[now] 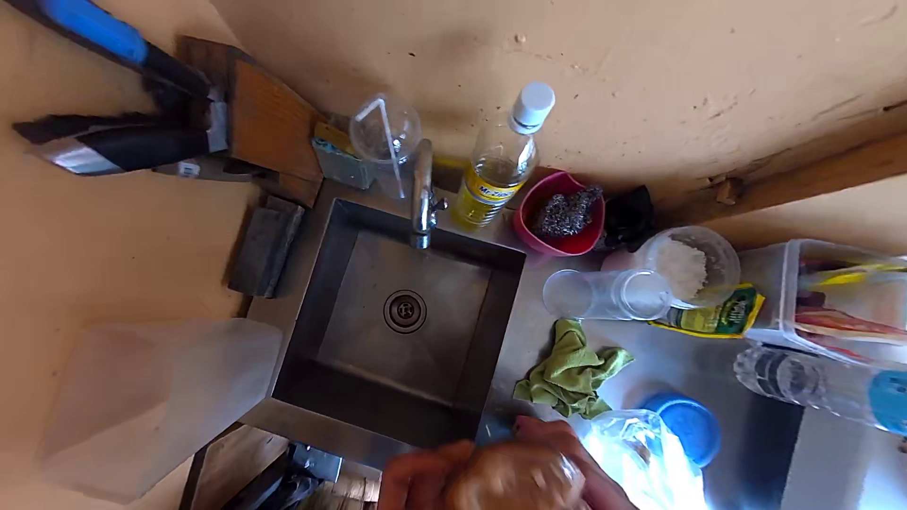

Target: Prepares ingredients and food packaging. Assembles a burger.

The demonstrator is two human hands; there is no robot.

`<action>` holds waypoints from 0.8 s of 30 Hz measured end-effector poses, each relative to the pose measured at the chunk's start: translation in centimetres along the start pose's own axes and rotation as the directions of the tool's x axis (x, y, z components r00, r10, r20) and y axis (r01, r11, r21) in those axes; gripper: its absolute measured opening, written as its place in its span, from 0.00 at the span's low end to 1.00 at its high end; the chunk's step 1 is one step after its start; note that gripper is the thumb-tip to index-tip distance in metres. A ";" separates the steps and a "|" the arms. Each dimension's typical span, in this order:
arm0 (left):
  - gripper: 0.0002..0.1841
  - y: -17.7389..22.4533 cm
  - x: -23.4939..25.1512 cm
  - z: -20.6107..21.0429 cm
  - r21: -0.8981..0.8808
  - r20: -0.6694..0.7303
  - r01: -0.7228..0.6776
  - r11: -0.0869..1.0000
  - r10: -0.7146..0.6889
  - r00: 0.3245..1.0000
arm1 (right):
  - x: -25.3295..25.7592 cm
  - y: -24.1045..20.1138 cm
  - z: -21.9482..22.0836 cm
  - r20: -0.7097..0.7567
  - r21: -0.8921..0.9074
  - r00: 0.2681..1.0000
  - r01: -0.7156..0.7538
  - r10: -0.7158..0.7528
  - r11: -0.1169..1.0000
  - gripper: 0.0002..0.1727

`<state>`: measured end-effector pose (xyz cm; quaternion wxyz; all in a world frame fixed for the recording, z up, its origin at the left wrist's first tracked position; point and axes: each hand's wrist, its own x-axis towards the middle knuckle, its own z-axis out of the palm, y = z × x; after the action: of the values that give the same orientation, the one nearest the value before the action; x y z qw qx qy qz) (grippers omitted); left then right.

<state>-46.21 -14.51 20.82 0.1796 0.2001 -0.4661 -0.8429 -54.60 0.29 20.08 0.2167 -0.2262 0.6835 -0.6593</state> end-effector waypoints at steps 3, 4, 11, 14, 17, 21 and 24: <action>0.16 -2.0 0.1 -1.3 -0.047 -0.125 0.109 0.993 -0.114 0.986 | 0.2 1.8 0.3 -0.009 0.075 0.984 -0.178 0.179 0.981 0.22; 0.16 -2.2 0.2 -1.5 -0.065 -0.150 0.135 0.989 -0.143 0.978 | 0.3 2.2 0.3 0.002 0.085 0.980 -0.200 0.201 0.976 0.21; 0.13 -2.8 1.5 -2.8 0.050 -0.240 0.089 0.995 -0.075 0.968 | 0.8 5.6 0.4 0.009 -0.091 0.992 -0.127 0.129 0.988 0.25; 0.12 -3.1 2.4 -4.3 0.160 -0.270 0.053 0.986 -0.008 0.963 | 1.1 8.5 1.8 0.030 -0.648 0.983 -0.120 0.183 0.752 0.18; 0.15 -4.5 2.7 -6.0 0.291 -0.255 0.143 0.946 -0.068 0.964 | -1.2 9.4 2.3 0.080 -0.789 0.973 -0.072 0.217 0.610 0.19; 0.18 -7.1 2.9 -7.7 0.355 -0.344 0.340 0.871 -0.217 0.914 | -3.3 9.9 1.4 0.008 -0.731 1.000 0.008 -0.003 0.683 0.09; 0.18 -8.1 1.9 -6.9 0.408 -0.286 0.401 0.820 -0.302 0.909 | -5.9 9.3 -1.5 -0.153 -0.729 0.988 -0.116 0.005 0.674 0.14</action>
<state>-45.31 -16.32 10.14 0.0159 0.4069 -0.5847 -0.7017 -50.95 5.27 10.84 0.0813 -0.2252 0.9113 -0.3350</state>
